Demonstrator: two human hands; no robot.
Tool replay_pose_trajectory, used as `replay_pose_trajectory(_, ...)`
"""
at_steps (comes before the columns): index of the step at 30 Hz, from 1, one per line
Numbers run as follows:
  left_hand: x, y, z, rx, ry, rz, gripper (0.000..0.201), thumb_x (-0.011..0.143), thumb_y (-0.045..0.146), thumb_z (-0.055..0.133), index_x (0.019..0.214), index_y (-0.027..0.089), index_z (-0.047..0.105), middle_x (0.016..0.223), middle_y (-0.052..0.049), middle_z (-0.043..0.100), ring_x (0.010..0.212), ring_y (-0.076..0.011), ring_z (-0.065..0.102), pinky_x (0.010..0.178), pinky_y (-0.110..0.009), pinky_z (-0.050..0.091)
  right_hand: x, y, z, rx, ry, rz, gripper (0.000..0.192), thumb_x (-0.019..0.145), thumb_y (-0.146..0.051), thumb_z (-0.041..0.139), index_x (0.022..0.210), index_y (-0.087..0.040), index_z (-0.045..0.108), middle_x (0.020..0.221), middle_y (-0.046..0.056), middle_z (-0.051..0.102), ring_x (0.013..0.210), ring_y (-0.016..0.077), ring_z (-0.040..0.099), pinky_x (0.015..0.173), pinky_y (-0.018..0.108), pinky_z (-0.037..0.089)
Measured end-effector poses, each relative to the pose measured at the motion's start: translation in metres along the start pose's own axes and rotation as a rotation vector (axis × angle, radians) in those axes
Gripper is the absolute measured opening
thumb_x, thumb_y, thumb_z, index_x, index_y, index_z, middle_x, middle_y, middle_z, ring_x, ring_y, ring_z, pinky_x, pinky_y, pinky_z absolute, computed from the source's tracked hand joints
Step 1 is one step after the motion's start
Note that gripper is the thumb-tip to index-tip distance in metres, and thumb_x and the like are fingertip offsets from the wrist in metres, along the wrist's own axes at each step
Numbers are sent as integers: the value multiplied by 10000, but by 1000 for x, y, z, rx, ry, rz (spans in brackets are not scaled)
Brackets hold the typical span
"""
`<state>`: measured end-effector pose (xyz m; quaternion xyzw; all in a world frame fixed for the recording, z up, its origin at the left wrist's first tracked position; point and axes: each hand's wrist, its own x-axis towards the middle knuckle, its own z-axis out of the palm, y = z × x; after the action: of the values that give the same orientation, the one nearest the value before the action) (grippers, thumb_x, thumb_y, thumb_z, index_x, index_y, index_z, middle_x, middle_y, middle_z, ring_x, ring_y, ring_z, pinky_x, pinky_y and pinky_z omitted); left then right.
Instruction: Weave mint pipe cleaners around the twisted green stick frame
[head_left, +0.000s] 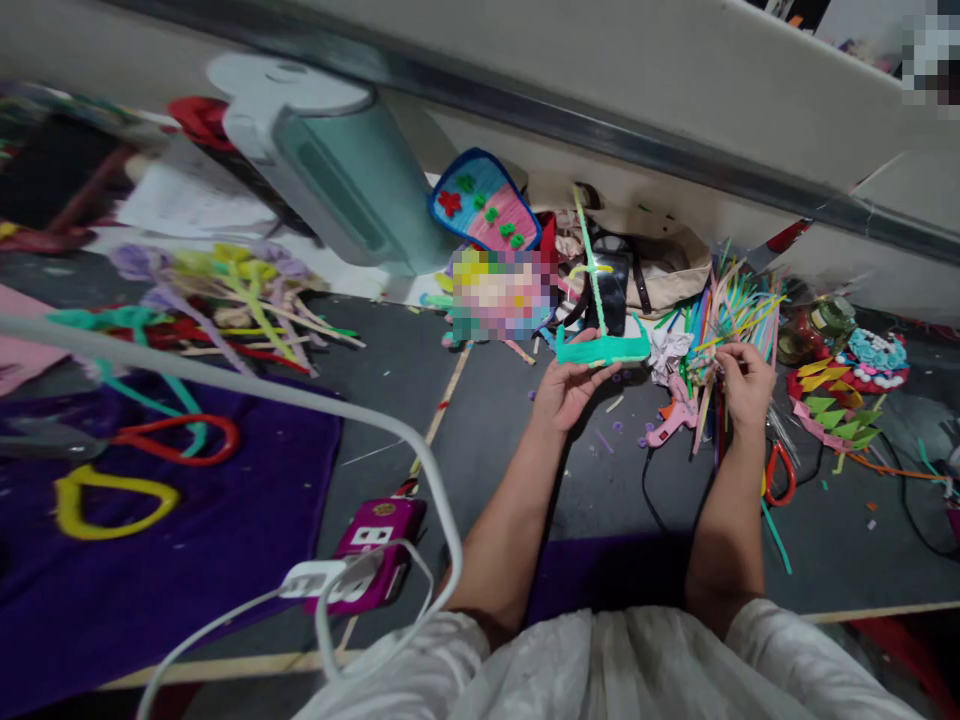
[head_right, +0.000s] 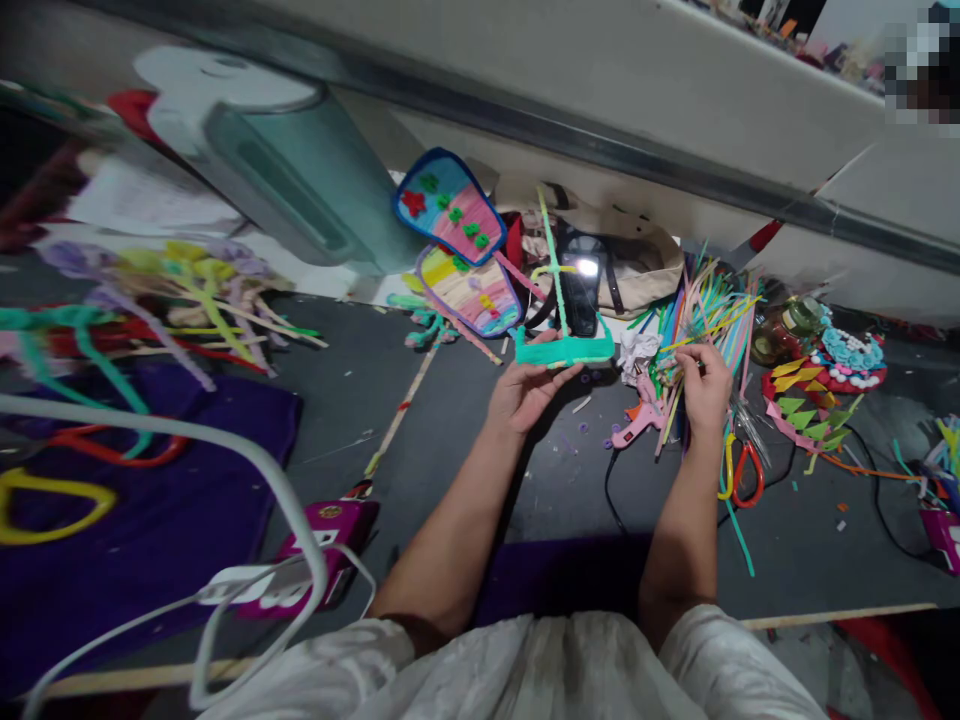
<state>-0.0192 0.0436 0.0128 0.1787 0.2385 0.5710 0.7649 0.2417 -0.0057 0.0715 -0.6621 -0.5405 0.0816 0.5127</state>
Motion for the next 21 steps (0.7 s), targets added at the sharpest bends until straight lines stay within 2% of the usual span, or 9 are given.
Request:
replay_pose_trajectory(4,-1,0,1,-6,-8,2,556,734,57,632,1271,193,671,1243,-105,726,1059,-261,726,1064,-559,538,-2,-23,-4,246,109,73,156,848,-347,655,810,-196,670,742,-9,691,682,154,637,671,287,492)
replay_pose_trajectory(6,-1,-1,1,3,-4,-1,454,761,116,663,1210,172,694,1255,-125,714,1100,-289,713,1065,-565,535,-6,-41,-8,338,124,82,173,860,-373,672,830,-203,655,785,0,717,691,152,673,637,276,500)
replay_pose_trajectory(10,1,-4,-2,27,-10,-5,291,788,206,722,1075,160,718,1305,-141,687,1183,-328,677,1046,-566,549,-20,-89,-18,523,151,-36,198,840,-379,748,798,-231,624,807,-6,716,680,141,681,588,268,536)
replay_pose_trajectory(14,3,-6,-3,44,-39,-17,389,769,176,766,1151,194,696,1315,-121,686,1185,-312,682,1037,-542,560,-41,-129,-26,784,123,-206,257,830,-430,787,741,-287,592,726,-51,662,587,119,627,487,234,532)
replay_pose_trajectory(16,3,-6,-3,43,-39,-19,457,767,161,773,1209,223,672,1328,-105,682,1174,-300,689,1029,-537,565,-48,-137,-26,947,61,-254,262,811,-415,813,749,-313,580,655,-84,588,481,92,539,371,176,442)
replay_pose_trajectory(18,3,-5,-2,48,-34,-29,489,778,161,772,1247,235,652,1340,-104,676,1179,-298,689,1027,-535,566,-49,-136,-21,1117,3,-243,265,795,-376,835,764,-321,577,624,-98,541,435,75,493,303,136,350)
replay_pose_trajectory(21,2,-5,-2,66,-34,-53,519,775,154,778,1273,211,644,1342,-122,673,1204,-305,677,1036,-517,565,-41,-123,-2,1133,-66,2,343,769,-445,841,745,-286,537,681,-81,587,518,74,577,342,128,387)
